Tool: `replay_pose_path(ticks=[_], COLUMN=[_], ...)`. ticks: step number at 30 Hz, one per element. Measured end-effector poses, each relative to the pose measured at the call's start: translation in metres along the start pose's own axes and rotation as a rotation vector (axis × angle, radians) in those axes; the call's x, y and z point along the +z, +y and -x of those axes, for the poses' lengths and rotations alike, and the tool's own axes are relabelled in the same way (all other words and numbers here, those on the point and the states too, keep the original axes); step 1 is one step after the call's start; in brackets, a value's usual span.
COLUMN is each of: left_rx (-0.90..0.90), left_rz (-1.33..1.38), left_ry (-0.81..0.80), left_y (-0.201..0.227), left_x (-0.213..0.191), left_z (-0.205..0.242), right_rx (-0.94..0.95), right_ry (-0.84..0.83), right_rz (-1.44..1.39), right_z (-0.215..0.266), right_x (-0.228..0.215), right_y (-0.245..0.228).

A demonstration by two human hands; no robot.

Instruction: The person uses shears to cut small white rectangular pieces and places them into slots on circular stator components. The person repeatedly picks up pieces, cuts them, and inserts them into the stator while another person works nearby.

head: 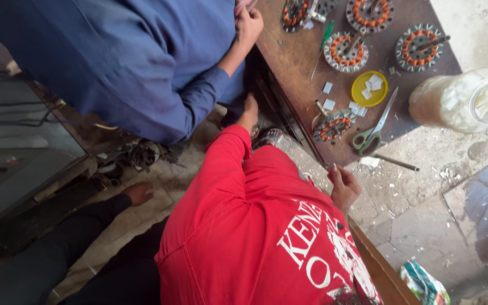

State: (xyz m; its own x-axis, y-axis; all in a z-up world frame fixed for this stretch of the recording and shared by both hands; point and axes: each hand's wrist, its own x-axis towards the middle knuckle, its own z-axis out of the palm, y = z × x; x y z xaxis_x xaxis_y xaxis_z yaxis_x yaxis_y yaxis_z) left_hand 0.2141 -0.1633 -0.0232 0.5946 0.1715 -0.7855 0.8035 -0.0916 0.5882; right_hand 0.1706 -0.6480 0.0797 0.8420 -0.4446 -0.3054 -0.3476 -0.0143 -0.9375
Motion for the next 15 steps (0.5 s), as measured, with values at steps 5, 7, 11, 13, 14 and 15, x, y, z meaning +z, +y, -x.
replay_pose_path(ticks=[5,7,11,13,14,15], left_rx=[-0.149,-0.183,-0.171,-0.154,-0.14,-0.129], left_rz=[0.725,0.783,0.785,0.777,0.768,0.757], left_ry=[0.002,0.038,0.01,-0.032,-0.06,-0.09], left_y=[0.138,0.163,0.172,0.164,0.159,0.155], left_x=[0.144,0.158,0.155,0.156,0.158,0.162], left_z=[-0.04,-0.036,-0.025,-0.024,-0.027,-0.031], right_rx=[0.015,0.039,0.042,0.018,0.023,0.03], right_ry=[-0.07,-0.098,-0.097,-0.09,-0.097,-0.101], right_rz=[-0.028,-0.025,-0.02,-0.023,-0.035,-0.046], right_z=[-0.006,-0.006,-0.008,-0.007,-0.008,-0.009], right_x=[0.003,0.007,0.014,0.013,0.012,0.011], right_y=[-0.004,-0.006,-0.009,-0.01,-0.011,-0.012])
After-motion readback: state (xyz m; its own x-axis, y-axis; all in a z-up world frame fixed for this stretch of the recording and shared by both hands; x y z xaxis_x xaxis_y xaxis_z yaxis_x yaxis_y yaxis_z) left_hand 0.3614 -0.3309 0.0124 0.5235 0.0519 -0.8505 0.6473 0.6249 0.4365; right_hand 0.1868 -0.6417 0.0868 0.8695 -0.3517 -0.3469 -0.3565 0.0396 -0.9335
